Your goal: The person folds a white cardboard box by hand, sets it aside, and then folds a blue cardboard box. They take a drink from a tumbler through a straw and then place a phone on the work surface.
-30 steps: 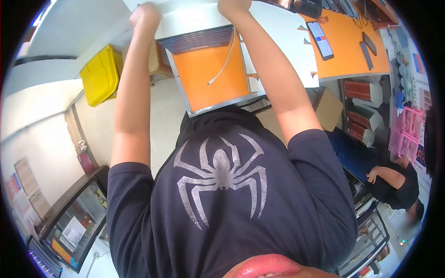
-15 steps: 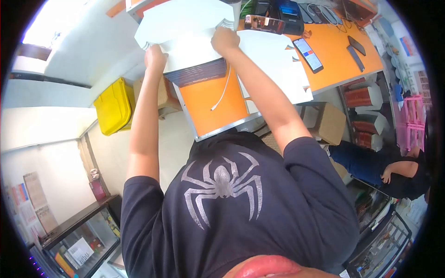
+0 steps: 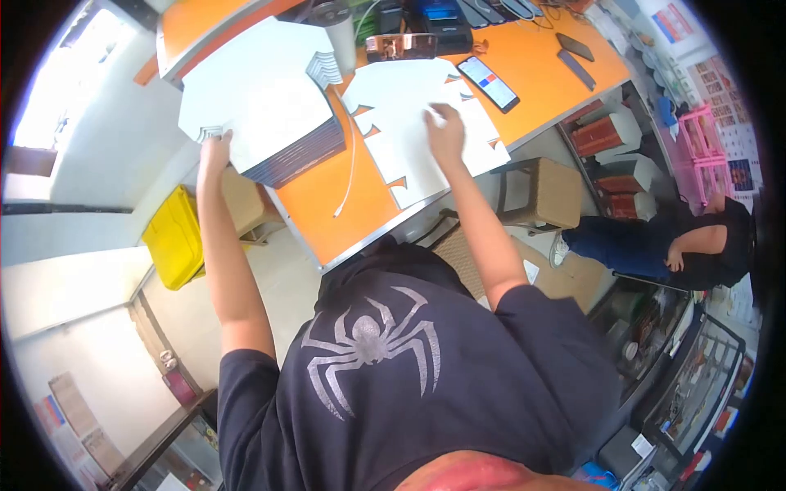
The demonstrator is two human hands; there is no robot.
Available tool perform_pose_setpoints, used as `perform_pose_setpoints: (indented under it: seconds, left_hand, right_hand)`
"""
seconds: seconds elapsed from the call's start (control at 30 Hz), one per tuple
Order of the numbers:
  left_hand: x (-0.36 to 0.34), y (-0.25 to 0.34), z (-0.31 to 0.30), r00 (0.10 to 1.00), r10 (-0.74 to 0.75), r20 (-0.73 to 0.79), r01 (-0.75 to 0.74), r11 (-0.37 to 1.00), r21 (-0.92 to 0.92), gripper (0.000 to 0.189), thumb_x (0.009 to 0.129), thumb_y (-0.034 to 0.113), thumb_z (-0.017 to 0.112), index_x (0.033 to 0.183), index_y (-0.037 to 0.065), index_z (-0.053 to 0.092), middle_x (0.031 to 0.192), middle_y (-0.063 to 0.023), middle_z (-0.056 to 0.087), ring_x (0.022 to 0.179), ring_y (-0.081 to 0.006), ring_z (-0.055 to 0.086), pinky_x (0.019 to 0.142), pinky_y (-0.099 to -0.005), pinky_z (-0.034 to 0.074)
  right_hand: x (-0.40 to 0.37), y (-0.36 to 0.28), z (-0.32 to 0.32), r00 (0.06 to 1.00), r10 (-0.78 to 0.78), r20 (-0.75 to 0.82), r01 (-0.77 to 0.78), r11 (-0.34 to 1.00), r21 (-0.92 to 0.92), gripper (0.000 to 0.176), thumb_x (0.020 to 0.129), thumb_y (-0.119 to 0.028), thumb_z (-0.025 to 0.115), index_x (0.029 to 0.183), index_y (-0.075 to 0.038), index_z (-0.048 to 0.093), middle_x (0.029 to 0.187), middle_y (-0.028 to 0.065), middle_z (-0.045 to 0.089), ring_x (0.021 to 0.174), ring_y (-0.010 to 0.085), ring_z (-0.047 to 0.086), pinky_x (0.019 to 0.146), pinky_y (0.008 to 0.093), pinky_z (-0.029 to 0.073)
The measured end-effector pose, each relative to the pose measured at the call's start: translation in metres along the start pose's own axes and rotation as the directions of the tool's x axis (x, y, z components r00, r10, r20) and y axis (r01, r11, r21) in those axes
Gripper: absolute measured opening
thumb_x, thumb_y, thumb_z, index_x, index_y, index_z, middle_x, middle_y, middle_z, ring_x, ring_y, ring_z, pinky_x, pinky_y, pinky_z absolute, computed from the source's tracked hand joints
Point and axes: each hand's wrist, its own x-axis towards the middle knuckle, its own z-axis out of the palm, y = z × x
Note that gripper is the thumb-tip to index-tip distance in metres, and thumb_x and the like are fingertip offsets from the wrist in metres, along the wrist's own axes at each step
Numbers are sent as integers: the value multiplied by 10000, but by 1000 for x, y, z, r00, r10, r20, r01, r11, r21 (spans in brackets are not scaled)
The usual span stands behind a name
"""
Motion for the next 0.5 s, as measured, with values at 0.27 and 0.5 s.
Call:
perform_pose_setpoints:
  seconds: [0.27, 0.5]
  left_hand:
    - [-180, 109, 63, 737, 435, -517, -637, 702, -318, 126, 833, 52, 530, 939, 1, 574, 898, -84, 612, 864, -178, 564, 781, -297, 435]
    - [-194, 120, 193, 560, 809, 180, -779, 588, -219, 532, 800, 308, 623, 1254, 95, 443, 1348, -134, 371, 1247, -316, 341, 1028, -445, 274]
  right_hand:
    - [-32, 62, -119, 965, 227, -133, -259, 905, -338, 307, 759, -188, 653, 1001, -9, 591, 1064, 169, 550, 1007, 343, 497, 883, 398, 382]
    - [-60, 70, -97, 965, 161, -206, -211, 945, -249, 505, 813, -261, 621, 1201, 9, 443, 1196, 181, 483, 1121, 347, 423, 952, 423, 322]
